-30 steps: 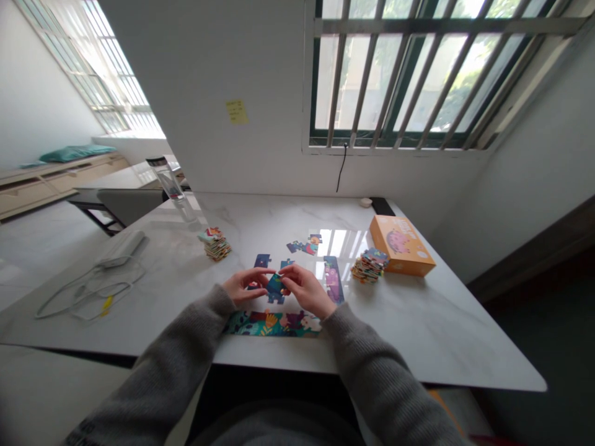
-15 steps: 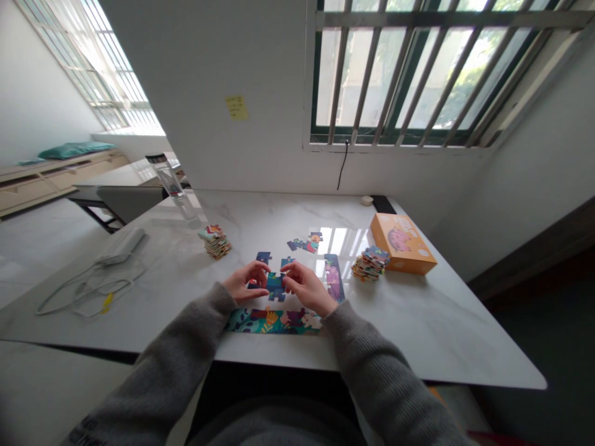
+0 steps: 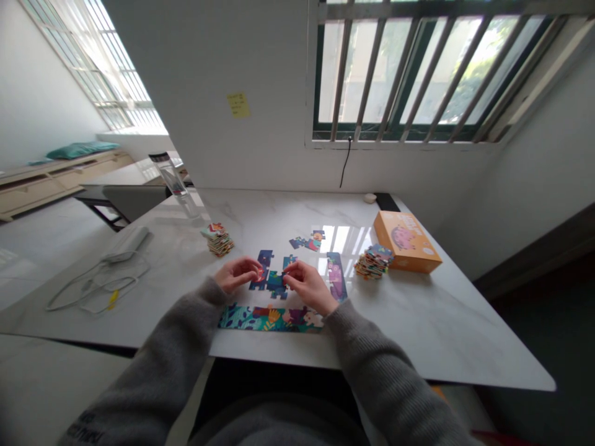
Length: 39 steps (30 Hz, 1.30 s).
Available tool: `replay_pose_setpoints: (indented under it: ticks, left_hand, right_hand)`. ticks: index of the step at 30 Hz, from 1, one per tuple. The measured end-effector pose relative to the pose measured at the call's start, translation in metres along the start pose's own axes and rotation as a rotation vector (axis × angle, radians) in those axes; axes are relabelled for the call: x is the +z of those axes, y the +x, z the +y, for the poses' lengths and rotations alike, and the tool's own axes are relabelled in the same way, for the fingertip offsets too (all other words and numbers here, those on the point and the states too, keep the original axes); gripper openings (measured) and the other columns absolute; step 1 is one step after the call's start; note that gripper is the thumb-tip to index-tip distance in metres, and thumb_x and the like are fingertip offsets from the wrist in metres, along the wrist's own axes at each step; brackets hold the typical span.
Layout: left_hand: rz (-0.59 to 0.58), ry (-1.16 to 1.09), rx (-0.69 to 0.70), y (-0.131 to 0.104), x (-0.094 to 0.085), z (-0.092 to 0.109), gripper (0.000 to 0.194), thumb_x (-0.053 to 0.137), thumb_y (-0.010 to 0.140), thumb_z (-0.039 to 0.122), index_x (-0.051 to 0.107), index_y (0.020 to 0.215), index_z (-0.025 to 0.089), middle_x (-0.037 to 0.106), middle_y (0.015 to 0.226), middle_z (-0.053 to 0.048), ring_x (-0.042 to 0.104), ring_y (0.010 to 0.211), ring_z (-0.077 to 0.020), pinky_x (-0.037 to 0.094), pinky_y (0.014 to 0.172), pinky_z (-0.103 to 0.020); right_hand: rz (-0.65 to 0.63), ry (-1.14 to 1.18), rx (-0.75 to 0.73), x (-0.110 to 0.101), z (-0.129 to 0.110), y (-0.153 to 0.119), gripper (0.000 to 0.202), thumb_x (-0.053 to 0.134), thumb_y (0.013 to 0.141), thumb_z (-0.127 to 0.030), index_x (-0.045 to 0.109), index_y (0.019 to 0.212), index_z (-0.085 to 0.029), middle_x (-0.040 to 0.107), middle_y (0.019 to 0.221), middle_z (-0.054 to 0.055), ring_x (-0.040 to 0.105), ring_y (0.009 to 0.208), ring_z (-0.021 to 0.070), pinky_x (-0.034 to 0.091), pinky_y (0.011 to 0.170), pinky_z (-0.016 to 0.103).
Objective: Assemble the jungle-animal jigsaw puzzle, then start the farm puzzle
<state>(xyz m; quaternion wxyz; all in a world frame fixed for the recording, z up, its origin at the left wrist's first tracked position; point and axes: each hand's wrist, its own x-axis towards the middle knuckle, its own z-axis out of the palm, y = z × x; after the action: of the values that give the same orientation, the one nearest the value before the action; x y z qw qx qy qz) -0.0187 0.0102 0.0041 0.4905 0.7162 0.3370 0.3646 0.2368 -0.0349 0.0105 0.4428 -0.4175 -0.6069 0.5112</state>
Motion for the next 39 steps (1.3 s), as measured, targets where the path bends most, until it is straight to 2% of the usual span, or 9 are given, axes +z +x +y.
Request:
replay_pose_setpoints:
  ticks: [4,7,15,19,23,26,31,35,39]
  left_hand:
    - [-0.150,0.163,0.005,0.001,0.011,-0.003,0.038,0.074,0.080,0.052,0.065,0.075,0.015,0.064,0.072,-0.002,0.058,0.068,-0.0137,0.046,0.066,-0.027]
    - [-0.165,0.183,-0.016,0.002,0.013,-0.003,0.038,0.071,0.082,0.052,0.063,0.075,0.015,0.064,0.071,-0.001,0.056,0.066,-0.0130,0.044,0.064,-0.026]
    - [0.029,0.017,-0.065,0.004,0.020,0.003,0.045,0.070,0.081,0.059,0.063,0.084,0.015,0.067,0.071,-0.001,0.060,0.064,-0.0137,0.049,0.063,-0.027]
    - [0.049,-0.021,-0.096,0.005,0.022,0.006,0.047,0.074,0.076,0.060,0.066,0.083,0.014,0.068,0.069,-0.001,0.061,0.061,-0.0132,0.050,0.061,-0.026]
    - [0.029,-0.075,-0.135,0.004,0.023,0.006,0.049,0.077,0.074,0.060,0.067,0.084,0.013,0.069,0.069,-0.002,0.062,0.060,-0.0129,0.051,0.060,-0.026]
    - [-0.004,-0.109,-0.160,0.004,0.023,0.006,0.049,0.078,0.073,0.060,0.067,0.084,0.013,0.070,0.068,-0.003,0.062,0.059,-0.0128,0.050,0.059,-0.025]
    - [-0.022,-0.084,-0.150,0.006,0.020,0.005,0.053,0.069,0.078,0.066,0.068,0.082,0.013,0.068,0.062,-0.002,0.060,0.055,-0.0127,0.047,0.057,-0.025]
    - [0.022,-0.109,-0.120,0.008,0.016,0.002,0.062,0.058,0.083,0.072,0.070,0.089,0.012,0.068,0.062,-0.004,0.062,0.057,-0.0140,0.048,0.058,-0.026]
    - [0.074,-0.086,-0.088,0.008,0.017,0.001,0.058,0.061,0.083,0.068,0.070,0.093,0.011,0.066,0.063,-0.003,0.060,0.057,-0.0128,0.045,0.056,-0.025]
  right_hand:
    - [0.063,0.068,-0.011,0.005,-0.002,0.000,0.031,0.075,0.079,-0.045,0.056,0.082,-0.021,0.065,0.069,-0.002,0.062,0.061,0.0135,0.051,0.060,0.029]
    - [0.046,0.093,-0.004,0.010,-0.001,-0.002,0.035,0.076,0.078,-0.047,0.053,0.080,-0.021,0.068,0.069,-0.001,0.066,0.063,0.0148,0.052,0.062,0.029]
    - [-0.066,-0.037,0.020,0.015,-0.001,-0.006,0.026,0.066,0.088,-0.040,0.049,0.083,-0.021,0.073,0.076,0.003,0.071,0.071,0.0175,0.054,0.066,0.031]
    - [-0.039,-0.231,-0.105,0.011,-0.003,-0.007,0.011,0.058,0.092,-0.029,0.055,0.096,-0.020,0.072,0.084,0.004,0.068,0.075,0.0167,0.054,0.067,0.031]
    - [-0.089,-0.472,-0.368,0.008,-0.005,-0.010,0.047,0.063,0.089,-0.019,0.049,0.134,-0.024,0.065,0.119,0.009,0.065,0.101,0.0213,0.057,0.085,0.040]
    - [-0.107,-0.618,-0.551,0.007,-0.004,-0.011,0.052,0.065,0.090,-0.017,0.050,0.138,-0.028,0.056,0.135,0.009,0.053,0.126,0.0256,0.048,0.107,0.049]
    - [-0.107,-0.705,-0.610,0.002,0.000,-0.008,0.051,0.066,0.092,-0.022,0.051,0.141,-0.030,0.061,0.128,0.007,0.057,0.121,0.0252,0.051,0.104,0.046]
    - [-0.046,-0.795,-0.584,-0.007,0.001,-0.006,0.055,0.069,0.091,-0.026,0.050,0.142,-0.030,0.063,0.126,0.008,0.058,0.117,0.0270,0.051,0.101,0.049]
    - [-0.007,-0.898,-0.528,-0.018,-0.002,-0.007,0.055,0.073,0.089,-0.029,0.053,0.140,-0.027,0.067,0.123,0.009,0.060,0.109,0.0280,0.051,0.094,0.049]
